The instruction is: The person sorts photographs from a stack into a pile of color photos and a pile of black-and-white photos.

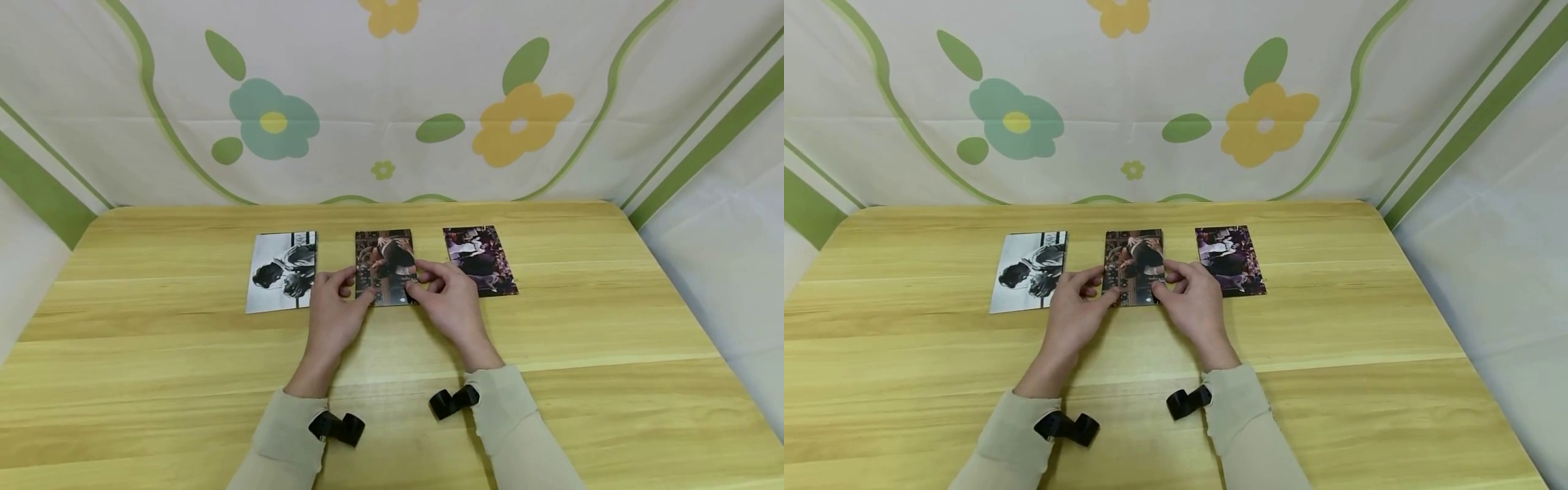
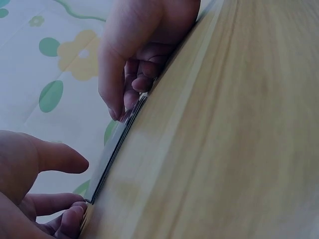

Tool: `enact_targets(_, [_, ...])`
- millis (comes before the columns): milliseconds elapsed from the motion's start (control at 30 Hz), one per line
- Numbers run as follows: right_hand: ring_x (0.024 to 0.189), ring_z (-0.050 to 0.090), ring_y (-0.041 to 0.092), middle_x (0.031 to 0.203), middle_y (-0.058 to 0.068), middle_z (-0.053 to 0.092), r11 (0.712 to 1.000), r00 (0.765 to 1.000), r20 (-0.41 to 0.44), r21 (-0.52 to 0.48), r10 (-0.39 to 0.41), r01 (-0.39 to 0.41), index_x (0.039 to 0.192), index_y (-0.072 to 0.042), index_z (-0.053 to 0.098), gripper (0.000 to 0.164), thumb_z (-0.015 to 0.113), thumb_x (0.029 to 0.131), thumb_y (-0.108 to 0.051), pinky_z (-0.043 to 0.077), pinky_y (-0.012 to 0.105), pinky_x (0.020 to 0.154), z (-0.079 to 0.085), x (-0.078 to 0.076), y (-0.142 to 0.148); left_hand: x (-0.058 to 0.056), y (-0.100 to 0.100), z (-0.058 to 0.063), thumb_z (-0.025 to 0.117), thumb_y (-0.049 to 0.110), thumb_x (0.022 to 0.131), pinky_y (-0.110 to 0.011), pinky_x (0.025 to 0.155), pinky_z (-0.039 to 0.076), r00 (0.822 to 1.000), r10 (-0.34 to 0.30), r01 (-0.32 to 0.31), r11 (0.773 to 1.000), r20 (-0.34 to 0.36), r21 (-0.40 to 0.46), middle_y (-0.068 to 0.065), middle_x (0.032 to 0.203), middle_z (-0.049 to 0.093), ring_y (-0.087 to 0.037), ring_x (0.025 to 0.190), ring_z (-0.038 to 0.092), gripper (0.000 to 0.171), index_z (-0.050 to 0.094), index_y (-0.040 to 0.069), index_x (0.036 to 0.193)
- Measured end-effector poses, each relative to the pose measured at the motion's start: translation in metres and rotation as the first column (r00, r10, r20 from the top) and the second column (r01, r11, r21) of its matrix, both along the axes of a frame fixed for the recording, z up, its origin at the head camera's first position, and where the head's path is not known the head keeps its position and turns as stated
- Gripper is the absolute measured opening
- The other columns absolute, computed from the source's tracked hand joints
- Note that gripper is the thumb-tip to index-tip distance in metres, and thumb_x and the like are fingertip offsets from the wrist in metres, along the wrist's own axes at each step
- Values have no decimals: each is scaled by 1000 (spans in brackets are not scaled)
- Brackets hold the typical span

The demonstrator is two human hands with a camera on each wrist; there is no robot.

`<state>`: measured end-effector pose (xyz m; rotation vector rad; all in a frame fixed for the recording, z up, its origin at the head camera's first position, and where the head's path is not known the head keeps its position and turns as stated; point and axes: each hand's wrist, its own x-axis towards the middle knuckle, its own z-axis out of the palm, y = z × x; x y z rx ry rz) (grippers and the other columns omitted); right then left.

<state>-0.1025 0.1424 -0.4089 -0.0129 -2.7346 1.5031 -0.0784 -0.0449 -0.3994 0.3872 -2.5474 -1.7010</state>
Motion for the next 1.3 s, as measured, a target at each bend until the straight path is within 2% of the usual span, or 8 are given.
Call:
enact_targets(300, [92,65,19,112,8,72,1000,1000,24,-13,7,-7,137,-11,74,46,84,93,-21,52,27,82,1,0,-1,0,-2,0,77,8,93,-32,90,45,998,57,-58,993,11,101,-13,121,59,-24,104,54,47,70,3,139])
enact_targets(433, [95,64,19,114,8,72,999,999,43,-50,9,-7,139,-13,73,47,83,94,-20,53,30,85,2,1,-1,0,-3,2,73,3,96,-29,90,49,996,93,-94,978,11,189,-14,123,65,-21,104,58,43,71,6,138])
enact_targets(533, [98,65,20,117,8,71,996,998,54,-86,13,-9,140,-14,72,48,82,94,-20,54,30,86,5,3,-1,1,-4,5,71,0,97,-22,87,51,994,108,-110,965,21,239,-16,124,68,-19,103,61,42,72,8,138])
enact_targets(667, [99,66,20,119,7,70,991,999,46,-132,20,-14,140,-16,72,47,81,95,-20,57,27,79,11,5,-1,1,-7,13,71,0,98,-14,81,53,993,106,-115,946,46,302,-16,125,69,-18,106,63,41,72,9,138])
enact_targets(800, [99,66,20,119,6,70,988,999,32,-152,27,-21,141,-17,71,47,81,95,-21,58,26,70,20,6,-1,2,-11,25,72,1,99,-13,82,55,994,93,-108,925,58,364,-14,126,68,-20,112,62,41,72,10,139])
enact_targets(900, [99,65,19,120,6,70,989,999,22,-148,29,-25,142,-18,71,48,81,95,-21,58,26,71,26,7,-1,3,-14,31,71,2,100,-17,86,57,995,82,-96,918,53,386,-11,126,66,-19,112,60,40,72,11,139])
enact_targets(1100, [99,65,19,120,8,70,988,1000,2,-151,23,-23,142,-17,71,49,81,94,-20,56,29,80,32,7,-1,4,-16,37,68,3,102,-24,90,58,997,61,-76,921,52,381,-10,129,65,-17,113,58,40,71,13,141])
enact_targets(1300, [98,65,19,119,6,68,988,1000,-2,-156,24,-24,142,-16,71,48,81,95,-21,57,26,72,33,8,0,3,-14,36,67,2,102,-23,90,58,997,59,-74,922,50,381,-11,130,66,-18,114,59,40,71,12,141])
